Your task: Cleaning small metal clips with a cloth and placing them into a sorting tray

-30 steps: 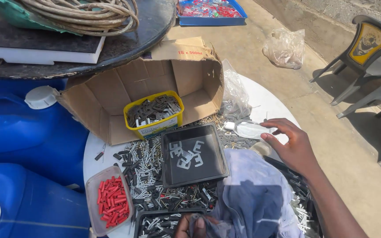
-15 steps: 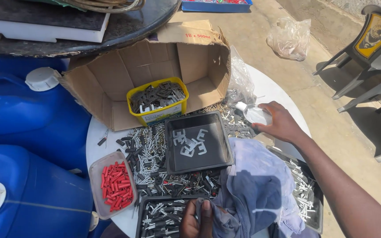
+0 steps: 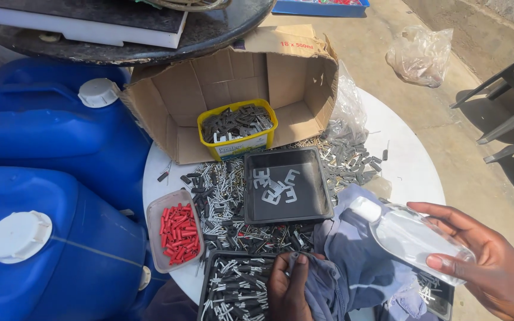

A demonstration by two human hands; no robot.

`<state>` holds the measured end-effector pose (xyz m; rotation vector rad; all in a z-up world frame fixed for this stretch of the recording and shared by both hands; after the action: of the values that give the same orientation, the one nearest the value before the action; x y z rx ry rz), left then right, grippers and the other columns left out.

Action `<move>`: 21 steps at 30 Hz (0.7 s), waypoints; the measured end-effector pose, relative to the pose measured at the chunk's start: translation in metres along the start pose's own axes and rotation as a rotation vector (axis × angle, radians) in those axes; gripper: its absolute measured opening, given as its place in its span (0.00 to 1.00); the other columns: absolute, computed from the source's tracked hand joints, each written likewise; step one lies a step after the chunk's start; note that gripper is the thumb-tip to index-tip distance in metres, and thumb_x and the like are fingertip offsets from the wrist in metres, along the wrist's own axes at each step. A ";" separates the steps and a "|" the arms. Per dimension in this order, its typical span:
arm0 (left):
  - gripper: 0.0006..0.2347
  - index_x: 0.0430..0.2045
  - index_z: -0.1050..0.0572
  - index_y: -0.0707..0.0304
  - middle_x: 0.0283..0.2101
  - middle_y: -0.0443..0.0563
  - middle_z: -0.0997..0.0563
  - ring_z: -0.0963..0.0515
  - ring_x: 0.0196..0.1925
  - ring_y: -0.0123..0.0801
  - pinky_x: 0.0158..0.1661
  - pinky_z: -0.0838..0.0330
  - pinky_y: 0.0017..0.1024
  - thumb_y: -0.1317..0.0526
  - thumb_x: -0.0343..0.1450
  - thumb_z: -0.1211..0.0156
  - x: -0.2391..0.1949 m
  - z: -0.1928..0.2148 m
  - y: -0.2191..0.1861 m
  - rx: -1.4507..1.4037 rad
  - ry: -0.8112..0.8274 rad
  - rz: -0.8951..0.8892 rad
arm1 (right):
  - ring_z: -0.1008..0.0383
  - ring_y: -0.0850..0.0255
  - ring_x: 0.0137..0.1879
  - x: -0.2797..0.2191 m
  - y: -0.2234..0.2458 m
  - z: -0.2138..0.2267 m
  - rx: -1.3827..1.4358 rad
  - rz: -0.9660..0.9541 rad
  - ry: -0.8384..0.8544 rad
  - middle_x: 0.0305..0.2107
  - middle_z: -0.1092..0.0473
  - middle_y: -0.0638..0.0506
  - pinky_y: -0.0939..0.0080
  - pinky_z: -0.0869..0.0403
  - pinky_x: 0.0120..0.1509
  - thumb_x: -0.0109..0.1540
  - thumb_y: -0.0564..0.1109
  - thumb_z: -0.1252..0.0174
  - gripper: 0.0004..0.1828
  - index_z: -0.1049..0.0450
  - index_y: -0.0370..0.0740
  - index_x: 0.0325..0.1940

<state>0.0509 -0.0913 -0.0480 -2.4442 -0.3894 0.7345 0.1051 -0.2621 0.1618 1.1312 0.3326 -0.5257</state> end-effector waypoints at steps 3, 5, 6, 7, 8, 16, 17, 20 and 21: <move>0.08 0.26 0.23 0.82 0.26 0.72 0.16 0.19 0.28 0.50 0.37 0.23 0.41 0.67 0.65 0.36 -0.007 -0.016 -0.006 -0.090 -0.081 0.001 | 0.33 0.39 0.65 0.002 -0.031 0.017 0.295 0.052 -0.047 0.62 0.29 0.33 0.36 0.41 0.59 0.57 0.11 0.55 0.34 0.31 0.19 0.67; 0.08 0.28 0.27 0.80 0.29 0.82 0.13 0.14 0.31 0.58 0.38 0.19 0.46 0.68 0.68 0.39 -0.018 -0.029 -0.017 -0.116 -0.084 0.108 | 0.39 0.23 0.52 0.008 -0.058 0.026 0.474 0.137 -0.014 0.54 0.36 0.20 0.33 0.44 0.54 0.55 0.17 0.63 0.33 0.37 0.16 0.66; 0.08 0.28 0.27 0.80 0.29 0.82 0.13 0.14 0.31 0.58 0.38 0.19 0.46 0.68 0.68 0.39 -0.025 -0.039 -0.031 -0.122 -0.101 0.111 | 0.39 0.23 0.52 0.013 -0.068 0.026 0.461 0.127 -0.009 0.54 0.36 0.20 0.33 0.44 0.54 0.55 0.17 0.63 0.33 0.37 0.16 0.66; 0.07 0.30 0.26 0.81 0.33 0.80 0.13 0.15 0.34 0.54 0.42 0.20 0.43 0.68 0.71 0.42 -0.035 -0.047 -0.043 -0.109 -0.072 0.163 | 0.39 0.26 0.47 0.015 -0.081 0.026 0.449 0.180 0.016 0.52 0.37 0.24 0.34 0.42 0.43 0.55 0.26 0.57 0.31 0.36 0.21 0.64; 0.09 0.33 0.24 0.82 0.36 0.78 0.13 0.15 0.37 0.51 0.46 0.20 0.41 0.67 0.73 0.46 -0.043 -0.055 -0.056 -0.099 -0.044 0.215 | 0.40 0.30 0.43 0.016 -0.093 0.025 0.435 0.232 0.045 0.51 0.38 0.29 0.34 0.40 0.32 0.55 0.34 0.51 0.30 0.35 0.26 0.63; 0.09 0.28 0.25 0.76 0.34 0.75 0.12 0.15 0.34 0.50 0.40 0.20 0.42 0.64 0.70 0.37 -0.035 -0.049 -0.042 -0.139 -0.064 0.184 | 0.38 0.27 0.22 0.013 -0.120 0.012 0.227 0.183 -0.112 0.41 0.30 0.27 0.38 0.37 0.32 0.56 0.22 0.40 0.24 0.26 0.23 0.57; 0.09 0.30 0.27 0.76 0.35 0.78 0.12 0.15 0.32 0.52 0.35 0.21 0.44 0.64 0.70 0.38 -0.035 -0.052 -0.042 -0.167 -0.067 0.233 | 0.37 0.31 0.18 0.024 -0.135 0.018 0.269 0.277 -0.096 0.36 0.31 0.27 0.43 0.35 0.27 0.53 0.24 0.38 0.26 0.29 0.28 0.56; 0.12 0.28 0.18 0.80 0.32 0.70 0.10 0.15 0.35 0.42 0.42 0.22 0.33 0.62 0.70 0.40 -0.032 -0.049 -0.041 -0.041 -0.092 0.161 | 0.32 0.42 0.19 0.019 -0.128 0.000 0.194 0.375 -0.241 0.30 0.29 0.31 0.55 0.33 0.23 0.57 0.32 0.33 0.19 0.27 0.33 0.51; 0.12 0.28 0.18 0.80 0.32 0.70 0.10 0.15 0.35 0.42 0.42 0.22 0.33 0.62 0.70 0.40 -0.027 -0.037 -0.024 -0.045 -0.091 0.164 | 0.32 0.42 0.19 0.016 -0.125 -0.006 0.190 0.376 -0.244 0.30 0.29 0.31 0.55 0.33 0.23 0.57 0.32 0.33 0.19 0.27 0.33 0.51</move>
<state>0.0478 -0.0987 0.0028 -2.5126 -0.2443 0.9177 0.0496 -0.3012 0.0558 1.2617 -0.1445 -0.3597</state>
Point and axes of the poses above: each hand's wrist, its own x-axis towards the middle knuckle, its own z-axis out of the back of the hand, y = z × x, the point moved 2 cm from there along x, towards the middle knuckle
